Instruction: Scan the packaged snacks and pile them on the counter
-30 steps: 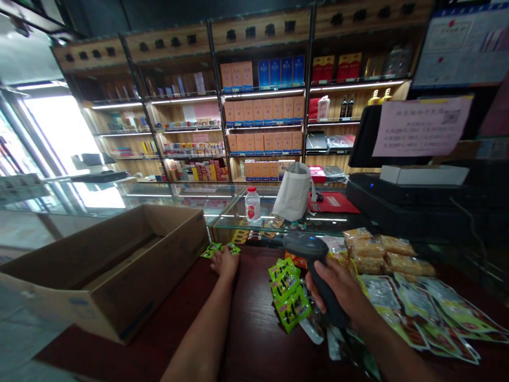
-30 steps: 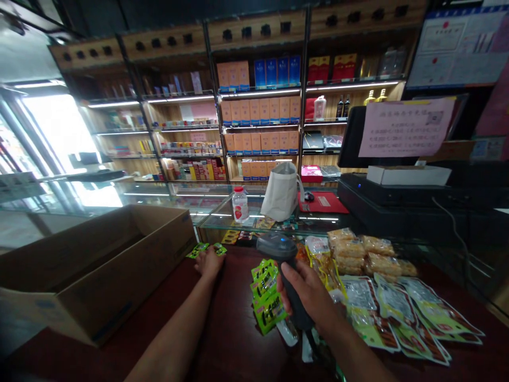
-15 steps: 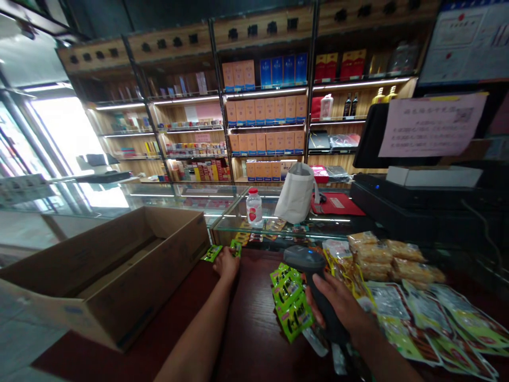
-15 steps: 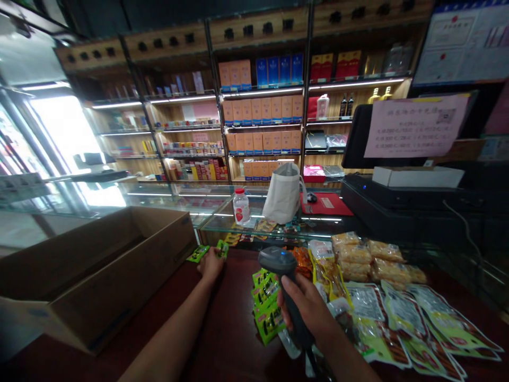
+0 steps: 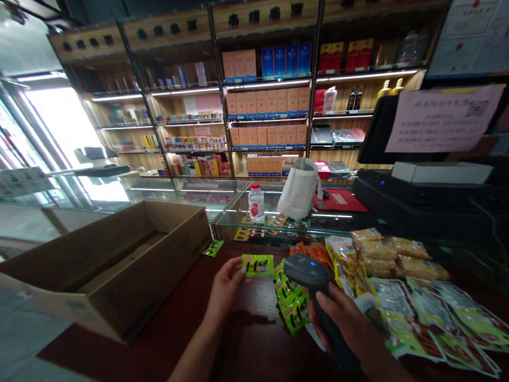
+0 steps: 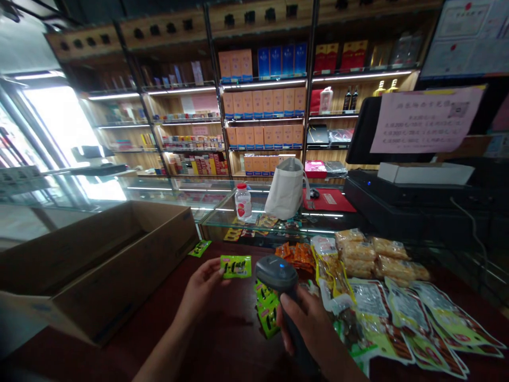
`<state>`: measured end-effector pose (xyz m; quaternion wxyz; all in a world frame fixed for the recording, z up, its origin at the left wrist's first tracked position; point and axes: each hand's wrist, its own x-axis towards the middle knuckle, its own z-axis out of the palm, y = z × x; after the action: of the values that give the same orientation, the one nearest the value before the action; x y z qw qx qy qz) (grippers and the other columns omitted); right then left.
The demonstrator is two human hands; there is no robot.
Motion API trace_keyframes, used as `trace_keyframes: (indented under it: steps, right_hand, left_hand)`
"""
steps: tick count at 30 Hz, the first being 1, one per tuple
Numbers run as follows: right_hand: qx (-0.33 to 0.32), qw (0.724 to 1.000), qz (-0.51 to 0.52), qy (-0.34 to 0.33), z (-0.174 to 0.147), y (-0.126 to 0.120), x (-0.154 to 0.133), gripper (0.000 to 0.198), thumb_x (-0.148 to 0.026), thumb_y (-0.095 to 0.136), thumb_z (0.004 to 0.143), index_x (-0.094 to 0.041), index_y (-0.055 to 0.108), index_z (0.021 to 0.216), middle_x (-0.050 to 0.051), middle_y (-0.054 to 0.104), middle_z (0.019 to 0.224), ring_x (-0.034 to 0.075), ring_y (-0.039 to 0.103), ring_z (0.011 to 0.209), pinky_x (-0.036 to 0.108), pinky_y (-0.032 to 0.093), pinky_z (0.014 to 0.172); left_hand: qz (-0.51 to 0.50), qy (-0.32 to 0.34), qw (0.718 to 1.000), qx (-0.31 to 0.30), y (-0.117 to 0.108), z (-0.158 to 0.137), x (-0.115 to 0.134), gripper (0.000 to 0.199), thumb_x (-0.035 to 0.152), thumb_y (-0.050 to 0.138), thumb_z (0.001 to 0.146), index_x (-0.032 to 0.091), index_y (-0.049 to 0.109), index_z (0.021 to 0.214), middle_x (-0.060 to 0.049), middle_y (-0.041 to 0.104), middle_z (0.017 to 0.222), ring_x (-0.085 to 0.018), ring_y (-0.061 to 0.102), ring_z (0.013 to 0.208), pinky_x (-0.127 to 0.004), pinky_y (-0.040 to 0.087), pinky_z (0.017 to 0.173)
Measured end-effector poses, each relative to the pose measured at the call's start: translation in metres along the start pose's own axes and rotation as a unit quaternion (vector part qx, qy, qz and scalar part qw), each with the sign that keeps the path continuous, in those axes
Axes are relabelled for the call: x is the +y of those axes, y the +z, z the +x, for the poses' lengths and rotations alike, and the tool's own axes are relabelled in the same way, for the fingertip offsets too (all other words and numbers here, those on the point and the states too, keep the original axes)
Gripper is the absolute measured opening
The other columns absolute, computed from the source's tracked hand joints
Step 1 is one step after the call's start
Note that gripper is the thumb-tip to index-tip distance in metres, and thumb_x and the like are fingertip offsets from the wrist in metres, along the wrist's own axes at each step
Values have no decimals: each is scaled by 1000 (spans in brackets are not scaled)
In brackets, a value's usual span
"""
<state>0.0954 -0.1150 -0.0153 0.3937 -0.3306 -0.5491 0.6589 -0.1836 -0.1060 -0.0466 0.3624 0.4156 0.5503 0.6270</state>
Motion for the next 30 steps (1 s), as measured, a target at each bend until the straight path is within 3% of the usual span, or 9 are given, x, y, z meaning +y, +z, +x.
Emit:
trace_keyframes:
  steps: [3,9,17,30]
  right_hand:
    - [0,1000,-25,-6,-12,4,5,45,-64,60,86,-20,61,75,-4,60,53,8,49,35,19,36,37]
    - [27,999,-43,-17,-30,3,14,47,-66,62,84,-20,59,77,-5,59,55,8,49,37,20,33,39]
    - [35,999,-24,-10,-43,-7,18,49,-67,61,84,-18,59,81,-2,62,64,7,51,39,21,35,40]
    - [54,998,-36,-9,-53,-11,18,49,-67,60,85,-18,59,78,-5,57,55,7,48,39,20,35,42]
  left_hand:
    - [-57,-30,997,35,17,-19,14,41,43,80,62,15,67,89,-7,74,95,-22,72,86,-33,61,75]
    - [-127,-62,989,50,41,-30,31,37,34,86,54,14,68,79,-4,74,82,-15,70,71,-26,60,66]
    - [-161,-62,984,43,53,-33,33,37,31,88,55,12,71,80,-4,74,81,-14,69,72,-23,59,66]
    - [-153,-65,985,36,69,-37,39,37,30,89,51,12,70,77,-4,74,80,-16,70,71,-24,59,65]
